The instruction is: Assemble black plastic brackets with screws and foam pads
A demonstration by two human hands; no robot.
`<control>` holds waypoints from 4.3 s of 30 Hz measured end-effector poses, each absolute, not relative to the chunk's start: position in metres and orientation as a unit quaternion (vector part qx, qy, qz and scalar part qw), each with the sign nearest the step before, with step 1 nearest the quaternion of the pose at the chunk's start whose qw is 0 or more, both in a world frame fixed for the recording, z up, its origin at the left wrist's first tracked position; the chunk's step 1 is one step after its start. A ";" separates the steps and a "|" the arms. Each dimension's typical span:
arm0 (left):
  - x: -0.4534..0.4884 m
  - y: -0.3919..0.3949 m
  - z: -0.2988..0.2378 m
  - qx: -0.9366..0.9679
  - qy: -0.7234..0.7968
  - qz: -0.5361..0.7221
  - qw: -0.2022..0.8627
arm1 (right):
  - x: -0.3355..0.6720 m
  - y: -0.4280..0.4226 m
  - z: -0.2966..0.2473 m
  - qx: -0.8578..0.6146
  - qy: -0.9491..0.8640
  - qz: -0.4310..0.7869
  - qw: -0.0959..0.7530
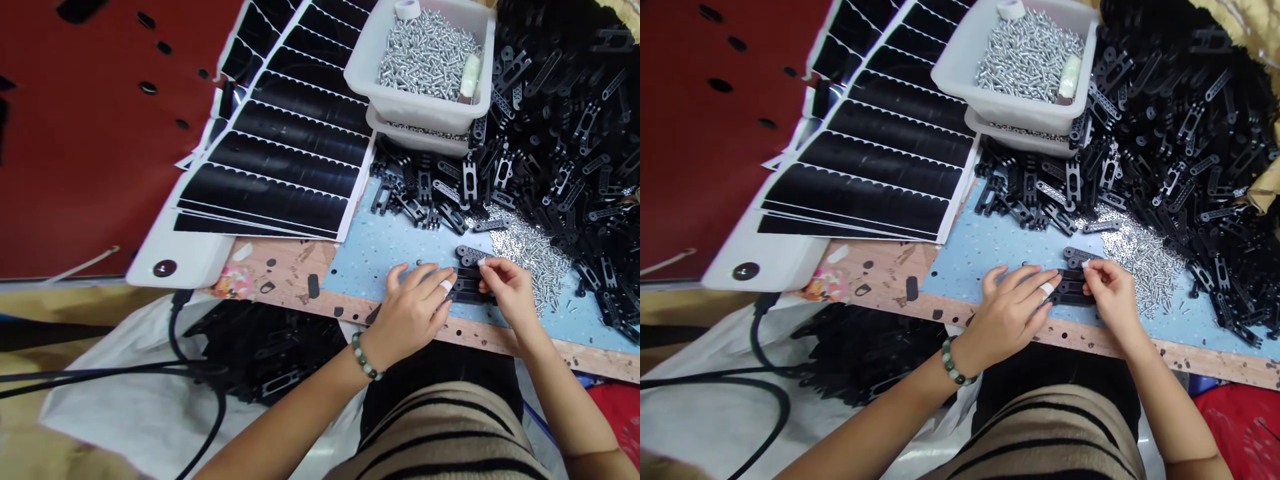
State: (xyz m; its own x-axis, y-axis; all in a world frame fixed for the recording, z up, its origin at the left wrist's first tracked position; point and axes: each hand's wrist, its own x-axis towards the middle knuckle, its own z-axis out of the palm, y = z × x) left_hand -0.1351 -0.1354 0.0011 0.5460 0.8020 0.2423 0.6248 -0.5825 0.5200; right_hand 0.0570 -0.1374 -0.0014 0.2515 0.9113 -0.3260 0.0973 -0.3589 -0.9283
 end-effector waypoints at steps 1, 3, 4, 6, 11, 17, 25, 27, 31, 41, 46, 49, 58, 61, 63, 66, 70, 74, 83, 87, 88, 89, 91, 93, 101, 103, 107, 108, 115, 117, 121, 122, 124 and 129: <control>-0.135 -0.136 0.001 0.859 0.415 0.231 0.189 | 0.057 -0.138 -0.001 -0.671 -0.381 0.479 0.419; -0.135 -0.135 0.000 0.860 0.415 0.229 0.187 | 0.057 -0.139 -0.002 -0.674 -0.394 0.472 0.409; -0.135 -0.135 0.000 0.861 0.415 0.229 0.186 | 0.058 -0.139 -0.002 -0.675 -0.403 0.467 0.404; -0.133 -0.135 -0.001 0.862 0.414 0.229 0.183 | 0.059 -0.140 -0.004 -0.679 -0.426 0.453 0.391; -0.127 -0.135 -0.002 0.871 0.412 0.216 0.157 | 0.060 -0.142 -0.004 -0.709 -0.534 0.332 0.320; -0.126 -0.132 0.001 0.874 0.411 0.208 0.155 | 0.065 -0.134 0.009 -0.690 -0.690 0.142 0.167; -0.127 -0.132 0.009 0.867 0.407 0.208 0.200 | 0.066 -0.129 0.013 -0.594 -0.760 0.122 0.232; -0.126 -0.130 0.015 0.860 0.400 0.215 0.232 | 0.060 -0.133 0.024 -0.537 -0.786 0.149 0.267; -0.123 -0.126 0.024 0.821 0.388 0.248 0.338 | 0.049 -0.142 0.040 -0.437 -0.822 0.229 0.285; -0.127 -0.125 0.008 0.843 0.419 0.239 0.236 | 0.068 -0.149 0.009 -0.656 -0.515 0.386 0.394; -0.124 -0.133 -0.001 0.875 0.401 0.214 0.164 | 0.067 -0.144 -0.004 -0.682 -0.505 0.382 0.366; -0.124 -0.133 -0.003 0.880 0.397 0.214 0.149 | 0.067 -0.144 -0.006 -0.683 -0.497 0.388 0.368; -0.122 -0.133 -0.002 0.886 0.393 0.202 0.142 | 0.066 -0.144 -0.005 -0.682 -0.542 0.355 0.339; -0.117 -0.132 -0.001 0.885 0.398 0.190 0.147 | 0.064 -0.140 0.000 -0.704 -0.553 0.325 0.304; -0.113 -0.131 -0.001 0.883 0.405 0.183 0.147 | 0.063 -0.136 0.003 -0.724 -0.562 0.300 0.264; -0.108 -0.132 0.001 0.879 0.416 0.177 0.153 | 0.067 -0.134 0.009 -0.732 -0.600 0.271 0.177; -0.115 -0.138 0.005 0.868 0.411 0.192 0.203 | 0.076 -0.145 0.013 -0.749 -0.641 0.141 0.088; -0.155 -0.143 0.003 0.771 0.463 0.337 0.279 | 0.062 -0.139 0.008 -0.668 -0.716 0.084 0.182; -0.242 -0.175 -0.013 0.339 0.601 0.579 0.433 | -0.119 -0.050 -0.007 -0.424 -0.881 0.077 0.196; -0.249 -0.183 -0.009 0.267 0.583 0.590 0.491 | -0.140 -0.045 -0.021 -0.372 -0.918 0.030 0.132; -0.249 -0.182 -0.008 0.255 0.574 0.587 0.510 | -0.138 -0.047 -0.022 -0.361 -0.922 0.022 0.136; -0.248 -0.179 -0.007 0.245 0.564 0.583 0.531 | -0.135 -0.048 -0.021 -0.358 -0.923 0.016 0.143; -0.246 -0.170 -0.004 0.226 0.531 0.575 0.579 | -0.128 -0.049 -0.015 -0.367 -0.916 0.005 0.162; -0.242 -0.157 -0.002 0.201 0.483 0.574 0.629 | -0.120 -0.051 -0.007 -0.380 -0.904 -0.003 0.198; -0.216 -0.104 -0.011 0.093 0.379 0.627 0.674 | -0.073 -0.083 0.006 -0.316 -0.873 0.115 0.352; -0.213 -0.093 -0.015 0.070 0.382 0.626 0.676 | -0.067 -0.082 0.006 -0.376 -0.828 0.161 0.384; -0.211 -0.076 -0.016 0.053 0.370 0.614 0.695 | -0.069 -0.068 0.006 -0.440 -0.776 0.206 0.402; -0.211 -0.075 -0.016 0.060 0.370 0.622 0.687 | -0.071 -0.064 0.005 -0.446 -0.777 0.211 0.391; -0.196 -0.094 -0.015 0.120 0.394 0.640 0.649 | -0.077 -0.059 -0.001 -0.499 -0.786 0.196 0.307; -0.191 -0.097 -0.016 0.099 0.396 0.633 0.657 | -0.075 -0.062 0.003 -0.511 -0.793 0.172 0.282; -0.181 -0.107 -0.016 0.078 0.395 0.612 0.681 | -0.053 -0.079 0.017 -0.483 -0.803 0.178 0.301; -0.179 -0.112 -0.014 0.102 0.398 0.582 0.702 | -0.042 -0.085 0.020 -0.483 -0.786 0.199 0.332; -0.174 -0.126 -0.010 0.217 0.409 0.470 0.751 | -0.013 -0.099 0.026 -0.515 -0.708 0.249 0.414; -0.150 -0.139 -0.001 0.671 0.418 0.348 0.504 | 0.054 -0.125 0.018 -0.613 -0.469 0.386 0.506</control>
State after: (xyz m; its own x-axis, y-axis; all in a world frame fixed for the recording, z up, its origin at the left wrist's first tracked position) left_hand -0.1498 -0.1386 -0.0014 0.4079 0.9119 0.0463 0.2100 -0.1431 0.9672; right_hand 0.0542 -0.1247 0.0179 0.2627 0.9649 0.0011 0.1848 -0.0492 -0.9815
